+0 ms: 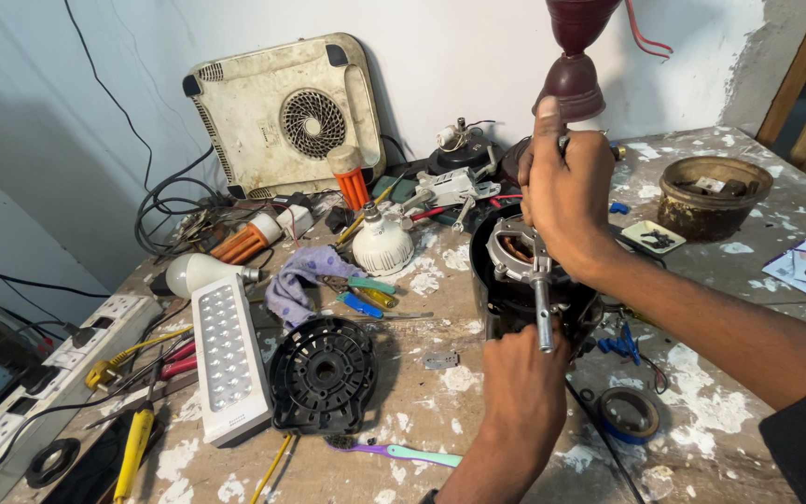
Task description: The person uses a screwdriver to unscrew fasteners from the black outer casing of a fan motor, then pulls the casing off the motor assembly. They reposition the motor and use a wrench to loosen and turn a component on the exposed motor.
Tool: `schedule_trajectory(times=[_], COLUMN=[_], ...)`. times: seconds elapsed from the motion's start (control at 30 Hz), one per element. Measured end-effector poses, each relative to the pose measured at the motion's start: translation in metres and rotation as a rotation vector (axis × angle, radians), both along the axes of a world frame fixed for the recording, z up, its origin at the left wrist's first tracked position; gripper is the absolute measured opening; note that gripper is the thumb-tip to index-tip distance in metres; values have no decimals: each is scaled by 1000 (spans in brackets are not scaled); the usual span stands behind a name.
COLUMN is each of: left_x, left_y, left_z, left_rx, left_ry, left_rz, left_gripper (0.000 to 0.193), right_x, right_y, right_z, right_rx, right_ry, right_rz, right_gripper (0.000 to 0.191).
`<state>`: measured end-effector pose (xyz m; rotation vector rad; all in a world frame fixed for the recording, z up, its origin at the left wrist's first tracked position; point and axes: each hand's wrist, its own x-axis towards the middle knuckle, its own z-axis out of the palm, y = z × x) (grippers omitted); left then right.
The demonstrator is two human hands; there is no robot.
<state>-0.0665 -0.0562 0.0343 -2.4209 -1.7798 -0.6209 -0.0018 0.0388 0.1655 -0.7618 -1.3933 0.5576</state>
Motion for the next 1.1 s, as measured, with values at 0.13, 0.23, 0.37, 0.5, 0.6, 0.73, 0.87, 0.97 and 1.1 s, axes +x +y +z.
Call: schedule_trajectory(times=[0.13,0.23,0.37,0.5,0.6,0.73,0.87,0.97,1.1], left_x=[8,8,-17,-27,-32,-33,-40,-46,-56], left_y=[10,19,32,38,31,26,12,0,-10], left_z=[-1,-5,-12,-19,-20,-9,0,4,6], left_rx=[-104,-10,-68,-72,9,-37,-87,-117,-29], left_ry=[-124,-87,9,269,291,264,190,157,75], left_rz=[31,4,-99,-171,-240,-258,-279,-285,-336], left_gripper=[27,25,29,24,21,18,23,37,44], right_x=[3,6,6,-3,-5,-3,1,7,11], right_y=[2,7,10,10,8,6,8,9,6], right_z=[-8,-9,-8,-7,-8,-9,-7,-7,-8], right_rx=[-16,-1,-14,7,88,-5,-55,-83,-83], right_ry=[-72,-18,-12,-111,-165,-161,-76,-29,-24], right_rz=[-72,-25,-44,-71,-144,-39,58,134,275], right_gripper=[71,69,70,76,77,74,70,67,65])
